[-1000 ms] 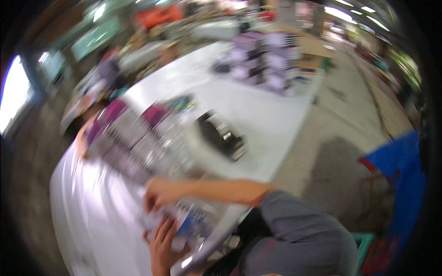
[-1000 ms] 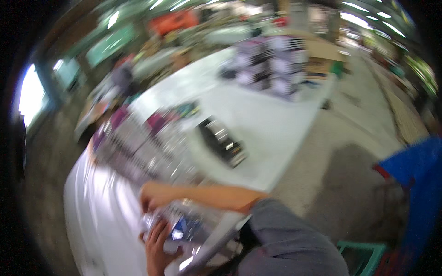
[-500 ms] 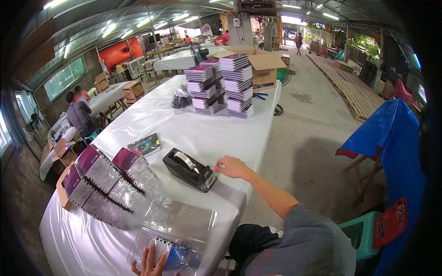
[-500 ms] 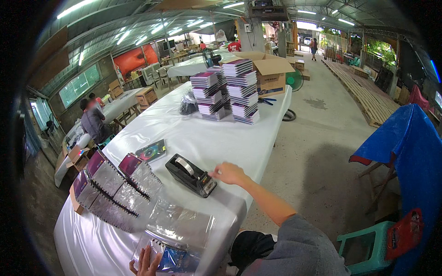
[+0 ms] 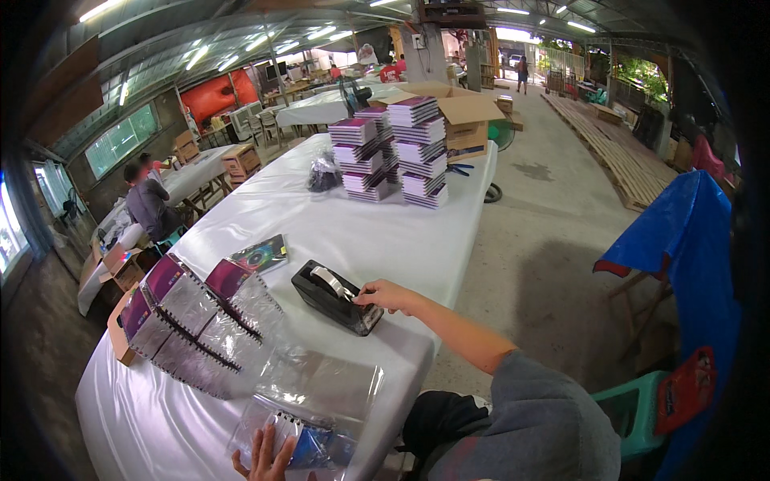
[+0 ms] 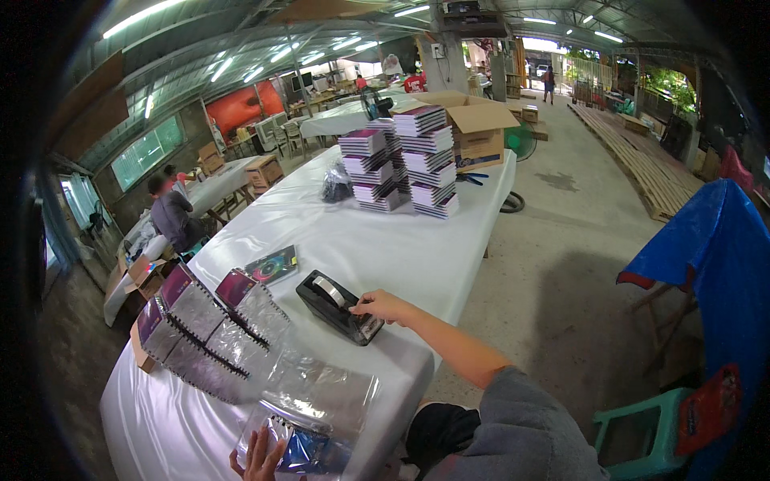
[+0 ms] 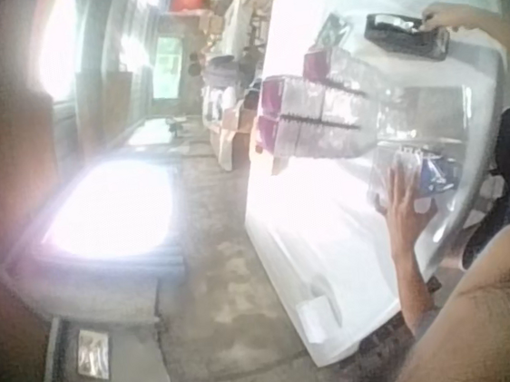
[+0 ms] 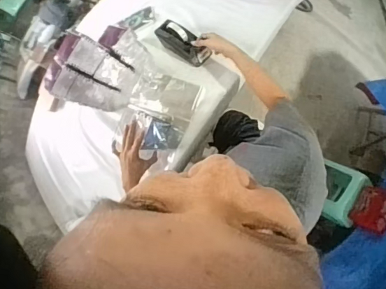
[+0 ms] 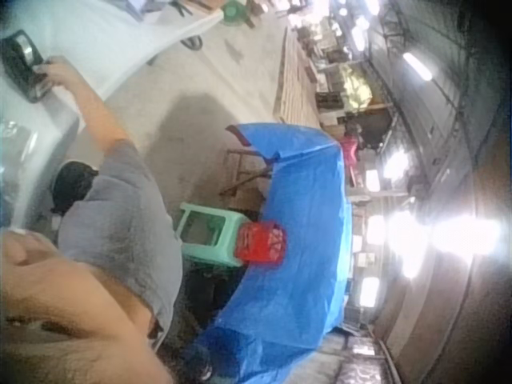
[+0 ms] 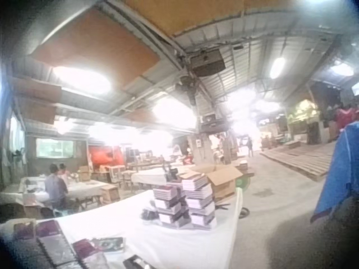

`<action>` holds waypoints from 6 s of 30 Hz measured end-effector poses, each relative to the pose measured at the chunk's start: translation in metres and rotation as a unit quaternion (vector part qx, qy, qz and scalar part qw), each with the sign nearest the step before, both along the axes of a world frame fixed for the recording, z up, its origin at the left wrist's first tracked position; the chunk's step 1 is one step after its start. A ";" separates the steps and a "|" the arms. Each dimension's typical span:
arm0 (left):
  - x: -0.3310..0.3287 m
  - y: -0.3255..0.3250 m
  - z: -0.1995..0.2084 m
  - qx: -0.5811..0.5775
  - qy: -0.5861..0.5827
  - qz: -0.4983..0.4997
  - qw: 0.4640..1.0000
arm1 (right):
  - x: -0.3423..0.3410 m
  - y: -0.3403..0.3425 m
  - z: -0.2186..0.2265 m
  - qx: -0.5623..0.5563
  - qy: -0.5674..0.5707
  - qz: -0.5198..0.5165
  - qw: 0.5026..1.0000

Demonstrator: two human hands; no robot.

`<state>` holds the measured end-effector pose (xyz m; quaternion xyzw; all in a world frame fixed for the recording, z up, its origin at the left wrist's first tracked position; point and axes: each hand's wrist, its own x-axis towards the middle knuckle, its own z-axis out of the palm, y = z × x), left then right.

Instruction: The person wraps spiral-bound notebooks in clear plastic bags and seals them with tape. They handle the notebooks one at a time, place them in bags, and use a tape dispenser to seal the packages before stacking them on the table.

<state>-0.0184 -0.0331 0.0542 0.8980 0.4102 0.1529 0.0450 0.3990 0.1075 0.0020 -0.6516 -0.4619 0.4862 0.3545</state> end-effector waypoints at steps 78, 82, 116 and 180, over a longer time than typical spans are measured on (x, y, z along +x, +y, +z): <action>0.012 0.049 -0.027 -0.145 -0.487 0.152 0.848 | -0.210 -0.069 0.016 0.149 0.157 0.318 0.923; 0.015 0.049 -0.025 -0.126 -0.476 0.184 0.851 | -0.225 -0.066 0.029 0.122 0.242 0.283 0.920; 0.033 -0.027 -0.015 0.096 -0.097 0.218 0.966 | -0.176 -0.105 0.095 0.439 -0.368 0.495 0.653; 0.036 -0.023 -0.033 0.083 -0.307 0.182 0.930 | -0.233 -0.130 0.038 -0.030 0.370 0.171 0.913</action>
